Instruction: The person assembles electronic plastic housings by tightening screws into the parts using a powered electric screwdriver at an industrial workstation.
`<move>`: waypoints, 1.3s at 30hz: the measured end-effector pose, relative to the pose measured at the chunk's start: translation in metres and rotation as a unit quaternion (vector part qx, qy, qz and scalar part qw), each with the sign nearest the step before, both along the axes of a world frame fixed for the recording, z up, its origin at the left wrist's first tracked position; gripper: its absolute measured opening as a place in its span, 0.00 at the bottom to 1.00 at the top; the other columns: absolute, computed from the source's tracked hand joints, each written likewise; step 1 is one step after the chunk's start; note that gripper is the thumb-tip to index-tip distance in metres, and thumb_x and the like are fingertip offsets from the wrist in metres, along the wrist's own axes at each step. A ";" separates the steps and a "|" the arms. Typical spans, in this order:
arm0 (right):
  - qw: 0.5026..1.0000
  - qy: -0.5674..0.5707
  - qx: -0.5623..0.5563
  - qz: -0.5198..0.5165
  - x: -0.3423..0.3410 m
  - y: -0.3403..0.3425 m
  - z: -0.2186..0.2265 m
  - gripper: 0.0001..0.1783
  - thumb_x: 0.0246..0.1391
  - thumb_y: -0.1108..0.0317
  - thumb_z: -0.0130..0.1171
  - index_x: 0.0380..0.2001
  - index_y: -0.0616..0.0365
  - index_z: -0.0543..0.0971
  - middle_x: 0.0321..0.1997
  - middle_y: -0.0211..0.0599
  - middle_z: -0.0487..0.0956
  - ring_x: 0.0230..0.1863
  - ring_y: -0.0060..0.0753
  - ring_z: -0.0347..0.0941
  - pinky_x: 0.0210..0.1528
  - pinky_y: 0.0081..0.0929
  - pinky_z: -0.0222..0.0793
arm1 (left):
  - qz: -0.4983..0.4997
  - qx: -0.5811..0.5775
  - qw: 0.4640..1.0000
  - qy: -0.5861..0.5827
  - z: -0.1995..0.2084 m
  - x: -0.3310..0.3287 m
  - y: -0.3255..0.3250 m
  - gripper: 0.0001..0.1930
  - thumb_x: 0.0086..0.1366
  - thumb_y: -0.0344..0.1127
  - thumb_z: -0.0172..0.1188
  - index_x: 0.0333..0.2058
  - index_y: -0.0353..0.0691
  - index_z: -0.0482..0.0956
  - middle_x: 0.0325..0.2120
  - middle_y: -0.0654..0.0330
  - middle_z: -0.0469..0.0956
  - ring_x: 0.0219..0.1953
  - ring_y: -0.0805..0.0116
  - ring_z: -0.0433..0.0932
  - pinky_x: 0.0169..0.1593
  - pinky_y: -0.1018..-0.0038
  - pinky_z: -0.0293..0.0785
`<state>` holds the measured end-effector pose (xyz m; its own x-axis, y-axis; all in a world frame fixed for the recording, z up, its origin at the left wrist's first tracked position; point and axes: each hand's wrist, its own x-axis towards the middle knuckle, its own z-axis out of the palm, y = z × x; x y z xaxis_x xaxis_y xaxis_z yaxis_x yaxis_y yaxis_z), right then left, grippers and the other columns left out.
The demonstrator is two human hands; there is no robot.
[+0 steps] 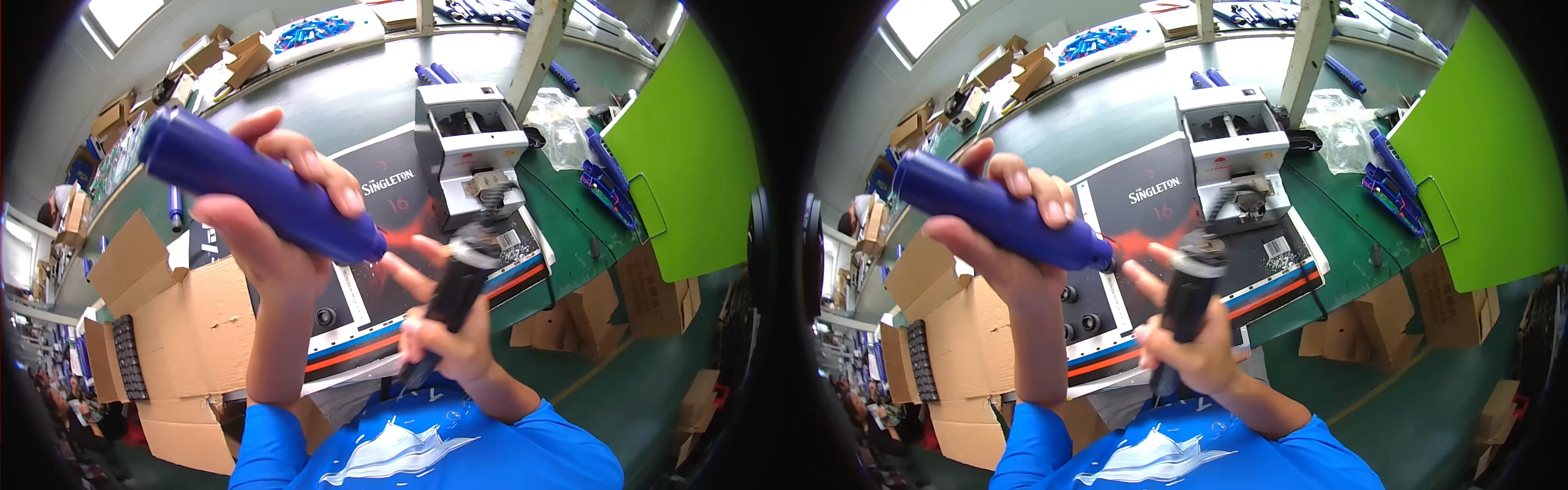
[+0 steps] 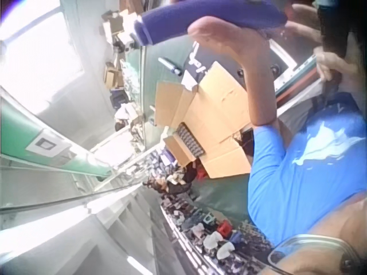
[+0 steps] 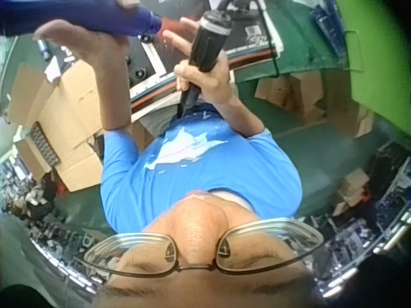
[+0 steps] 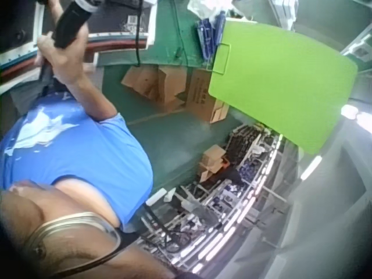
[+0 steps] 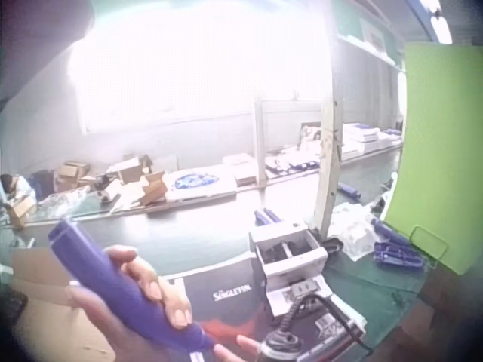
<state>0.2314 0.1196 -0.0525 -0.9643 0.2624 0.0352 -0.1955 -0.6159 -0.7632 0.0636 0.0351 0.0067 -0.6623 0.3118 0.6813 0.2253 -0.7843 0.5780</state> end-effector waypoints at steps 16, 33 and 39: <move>0.988 0.135 0.071 -0.016 -0.005 0.028 0.016 0.48 0.38 0.88 0.52 0.66 0.67 0.48 0.70 0.58 0.55 0.22 0.24 0.74 0.27 0.22 0.75 | 0.057 -0.354 0.933 -0.033 -0.035 0.005 -0.023 0.27 0.67 0.44 0.55 0.57 0.29 0.64 0.27 0.57 0.75 0.29 0.71 0.77 0.37 0.76 0.74; 0.985 0.098 0.043 -0.133 -0.005 0.029 0.010 0.23 0.44 0.86 0.55 0.46 0.68 0.64 0.47 0.60 0.74 0.21 0.21 0.71 0.27 0.22 0.75 | 0.216 -0.262 0.939 -0.055 -0.087 -0.025 -0.027 0.14 0.59 0.23 0.56 0.41 0.37 0.63 0.28 0.57 0.73 0.27 0.69 0.76 0.33 0.73 0.75; 0.961 0.147 0.147 -0.181 -0.034 0.035 0.037 0.23 0.45 0.87 0.56 0.46 0.63 0.68 0.36 0.47 0.79 0.20 0.16 0.70 0.24 0.16 0.70 | 0.213 -0.256 0.941 -0.055 -0.081 -0.015 -0.025 0.13 0.61 0.24 0.57 0.40 0.37 0.62 0.27 0.56 0.76 0.29 0.64 0.82 0.33 0.72 0.78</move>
<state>0.1976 0.1547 -0.0156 -0.7490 0.5162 0.4154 -0.5896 -0.2331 -0.7733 0.0485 0.0105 -0.0745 -0.8592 0.2703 0.4345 0.3736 -0.2489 0.8936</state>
